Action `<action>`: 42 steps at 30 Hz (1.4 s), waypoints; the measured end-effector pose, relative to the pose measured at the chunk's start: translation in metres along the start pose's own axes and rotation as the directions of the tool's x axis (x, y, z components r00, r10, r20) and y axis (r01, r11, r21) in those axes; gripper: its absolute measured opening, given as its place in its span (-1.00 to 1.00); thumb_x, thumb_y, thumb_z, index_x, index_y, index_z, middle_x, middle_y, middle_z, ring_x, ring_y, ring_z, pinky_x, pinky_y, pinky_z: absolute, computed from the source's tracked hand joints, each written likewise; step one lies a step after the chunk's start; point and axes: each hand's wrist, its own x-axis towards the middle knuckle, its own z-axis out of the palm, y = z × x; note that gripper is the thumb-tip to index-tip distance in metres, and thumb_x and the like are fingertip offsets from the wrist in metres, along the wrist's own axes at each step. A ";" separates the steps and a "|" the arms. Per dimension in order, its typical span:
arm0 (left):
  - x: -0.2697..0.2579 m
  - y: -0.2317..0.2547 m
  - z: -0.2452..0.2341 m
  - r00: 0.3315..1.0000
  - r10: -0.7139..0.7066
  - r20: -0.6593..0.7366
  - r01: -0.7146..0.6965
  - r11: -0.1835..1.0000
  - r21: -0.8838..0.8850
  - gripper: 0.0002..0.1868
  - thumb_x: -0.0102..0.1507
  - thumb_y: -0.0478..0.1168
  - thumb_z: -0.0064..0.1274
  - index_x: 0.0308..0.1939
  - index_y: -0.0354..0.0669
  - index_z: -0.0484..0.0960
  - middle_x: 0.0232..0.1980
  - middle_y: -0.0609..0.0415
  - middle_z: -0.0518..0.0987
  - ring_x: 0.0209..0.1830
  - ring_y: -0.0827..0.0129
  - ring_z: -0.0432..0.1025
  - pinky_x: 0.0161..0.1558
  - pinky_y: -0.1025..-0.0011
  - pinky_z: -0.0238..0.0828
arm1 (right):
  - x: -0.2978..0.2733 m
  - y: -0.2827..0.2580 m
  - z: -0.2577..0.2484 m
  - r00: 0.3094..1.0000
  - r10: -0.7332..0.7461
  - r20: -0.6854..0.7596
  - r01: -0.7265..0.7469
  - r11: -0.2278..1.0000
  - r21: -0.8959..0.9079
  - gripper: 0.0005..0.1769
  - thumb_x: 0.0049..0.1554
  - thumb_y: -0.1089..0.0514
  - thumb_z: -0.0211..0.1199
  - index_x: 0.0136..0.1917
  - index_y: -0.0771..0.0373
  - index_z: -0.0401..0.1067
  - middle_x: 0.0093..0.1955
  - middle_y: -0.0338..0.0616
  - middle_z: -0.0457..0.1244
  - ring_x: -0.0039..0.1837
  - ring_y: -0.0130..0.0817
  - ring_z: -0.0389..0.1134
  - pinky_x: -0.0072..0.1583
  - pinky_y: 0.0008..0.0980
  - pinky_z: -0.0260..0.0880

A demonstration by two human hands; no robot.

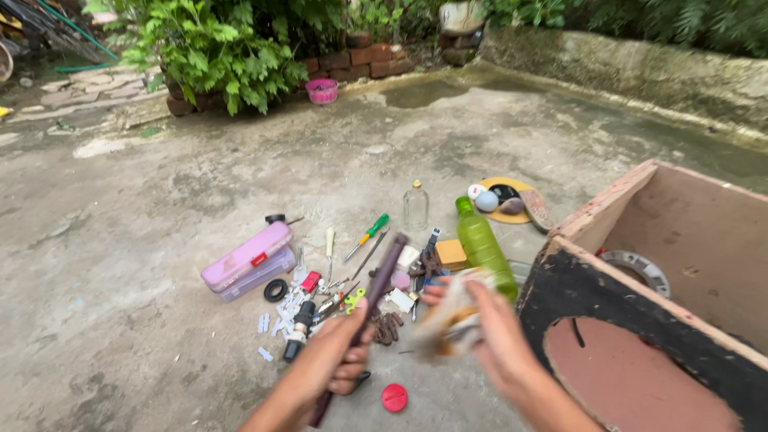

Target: The person wipes various tools and objects with a cloth and places them into a wooden box.

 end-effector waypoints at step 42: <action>0.032 -0.095 0.051 0.995 -0.092 -0.028 0.065 0.856 -0.512 -0.40 0.36 0.35 -0.29 -0.42 -0.07 0.31 -0.67 0.32 0.10 -0.83 0.61 -0.02 -0.80 0.55 -0.17 | -0.009 0.096 0.057 0.992 0.062 -0.110 -0.099 0.925 -0.367 -0.51 0.34 -0.16 0.00 0.20 0.23 0.52 0.00 -0.13 0.55 -0.28 -0.29 0.30 -0.29 -0.30 0.26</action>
